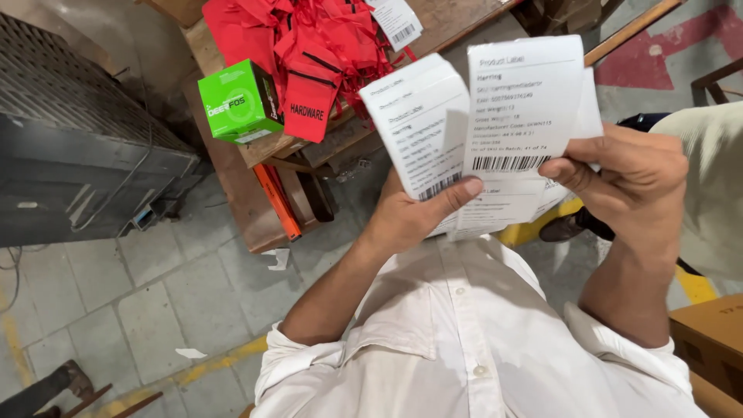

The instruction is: The person holds a long printed product label sheet and reads the product details and barcodes on it. They compare the label information against red fabric pouches on the workbench and handle the label sheets one at a time.

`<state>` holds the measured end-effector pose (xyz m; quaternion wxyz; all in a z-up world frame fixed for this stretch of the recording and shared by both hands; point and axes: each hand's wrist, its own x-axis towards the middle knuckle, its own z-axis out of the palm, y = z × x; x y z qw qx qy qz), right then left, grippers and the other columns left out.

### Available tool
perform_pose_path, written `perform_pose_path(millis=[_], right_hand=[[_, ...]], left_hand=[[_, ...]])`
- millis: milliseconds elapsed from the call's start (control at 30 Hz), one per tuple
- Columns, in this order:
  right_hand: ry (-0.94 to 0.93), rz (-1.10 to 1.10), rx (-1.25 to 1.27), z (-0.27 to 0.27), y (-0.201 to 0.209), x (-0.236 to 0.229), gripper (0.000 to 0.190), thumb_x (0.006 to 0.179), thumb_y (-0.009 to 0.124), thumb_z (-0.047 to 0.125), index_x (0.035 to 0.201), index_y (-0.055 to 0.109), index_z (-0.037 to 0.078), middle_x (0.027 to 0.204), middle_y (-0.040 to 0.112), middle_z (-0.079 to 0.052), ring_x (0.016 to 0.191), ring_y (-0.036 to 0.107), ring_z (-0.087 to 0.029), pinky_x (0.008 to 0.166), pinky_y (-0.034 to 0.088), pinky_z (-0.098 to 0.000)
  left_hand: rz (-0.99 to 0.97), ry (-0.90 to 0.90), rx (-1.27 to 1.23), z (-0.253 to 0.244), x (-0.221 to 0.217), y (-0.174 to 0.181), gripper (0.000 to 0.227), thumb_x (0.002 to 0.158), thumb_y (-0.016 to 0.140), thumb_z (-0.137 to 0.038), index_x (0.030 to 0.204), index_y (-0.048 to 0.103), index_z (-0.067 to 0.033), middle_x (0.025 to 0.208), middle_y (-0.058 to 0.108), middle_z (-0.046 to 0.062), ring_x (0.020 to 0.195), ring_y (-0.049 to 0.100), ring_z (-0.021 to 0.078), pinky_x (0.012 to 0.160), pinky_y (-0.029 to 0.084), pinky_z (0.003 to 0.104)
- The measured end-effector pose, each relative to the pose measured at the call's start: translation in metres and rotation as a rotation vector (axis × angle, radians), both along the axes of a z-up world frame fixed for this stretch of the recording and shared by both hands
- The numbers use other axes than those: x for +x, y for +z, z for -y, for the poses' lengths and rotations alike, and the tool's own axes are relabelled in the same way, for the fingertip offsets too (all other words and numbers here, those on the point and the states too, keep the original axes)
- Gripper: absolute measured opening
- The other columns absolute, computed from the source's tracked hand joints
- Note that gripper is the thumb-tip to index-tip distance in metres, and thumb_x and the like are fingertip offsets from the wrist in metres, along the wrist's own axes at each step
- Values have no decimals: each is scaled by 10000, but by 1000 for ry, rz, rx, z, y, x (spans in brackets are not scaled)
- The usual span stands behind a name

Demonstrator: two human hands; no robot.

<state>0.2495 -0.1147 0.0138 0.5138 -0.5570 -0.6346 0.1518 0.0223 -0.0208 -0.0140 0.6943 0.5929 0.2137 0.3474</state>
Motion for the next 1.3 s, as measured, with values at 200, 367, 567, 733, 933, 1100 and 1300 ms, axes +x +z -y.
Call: perform_pose_path(millis=[200, 367, 567, 733, 933, 1100, 1300], right_hand=[[75, -17, -39, -14, 15, -13, 162, 908, 787, 6, 1051, 727, -39, 921, 745, -120, 738, 692, -119, 617, 517, -228], [71, 65, -83, -22, 4, -12, 159, 919, 821, 42, 1019, 725, -36, 884, 721, -109, 664, 673, -115, 573, 490, -239], [-16, 187, -77, -29, 6, -28, 157, 898, 855, 72, 968, 745, -15, 795, 683, -116, 622, 624, -168, 538, 454, -286], [-40, 172, -89, -28, -6, -13, 173, 901, 854, 64, 1032, 767, -9, 833, 705, -112, 637, 640, -152, 558, 477, -284], [-98, 52, 39, -6, -3, 22, 226, 989, 756, -103, 1191, 657, -83, 1056, 730, -208, 908, 720, -219, 754, 595, -318], [6, -117, 190, -15, -12, 17, 673, 991, 686, -196, 1540, 329, -39, 1421, 522, -313, 1091, 716, -355, 866, 611, -371], [17, -203, 212, -22, -35, -1, 851, 998, 759, -76, 1610, 169, -23, 1622, 350, -166, 1037, 751, -282, 824, 623, -312]], left_hand=[[-17, -48, 47, -5, 7, 1, 379, 1003, 764, -113, 1343, 638, -7, 1251, 729, 85, 1153, 681, 159, 1011, 581, 316], [-130, -24, 169, -8, 9, 6, 319, 1009, 737, -211, 1273, 685, -40, 1181, 764, 85, 1095, 715, 142, 955, 589, 297], [-181, -4, 207, -8, 12, 11, 312, 1063, 669, -303, 1236, 726, -50, 1125, 788, 98, 1038, 737, 156, 897, 598, 308], [-194, 30, 266, -16, 13, -1, 355, 1123, 580, -325, 1305, 666, -33, 1164, 764, 114, 1084, 720, 161, 976, 579, 308], [139, -30, -92, -31, 8, 4, 632, 1110, 573, -317, 1598, 345, 13, 1334, 672, 162, 1211, 687, 232, 1065, 589, 376], [181, -25, -87, -21, 16, -4, 573, 1139, 595, -249, 1570, 357, 43, 1222, 686, 173, 1115, 690, 236, 1032, 583, 364], [61, 68, 107, -3, 26, -2, 428, 1111, 660, -175, 1454, 507, 29, 1342, 640, 114, 1225, 616, 171, 1118, 520, 325]])
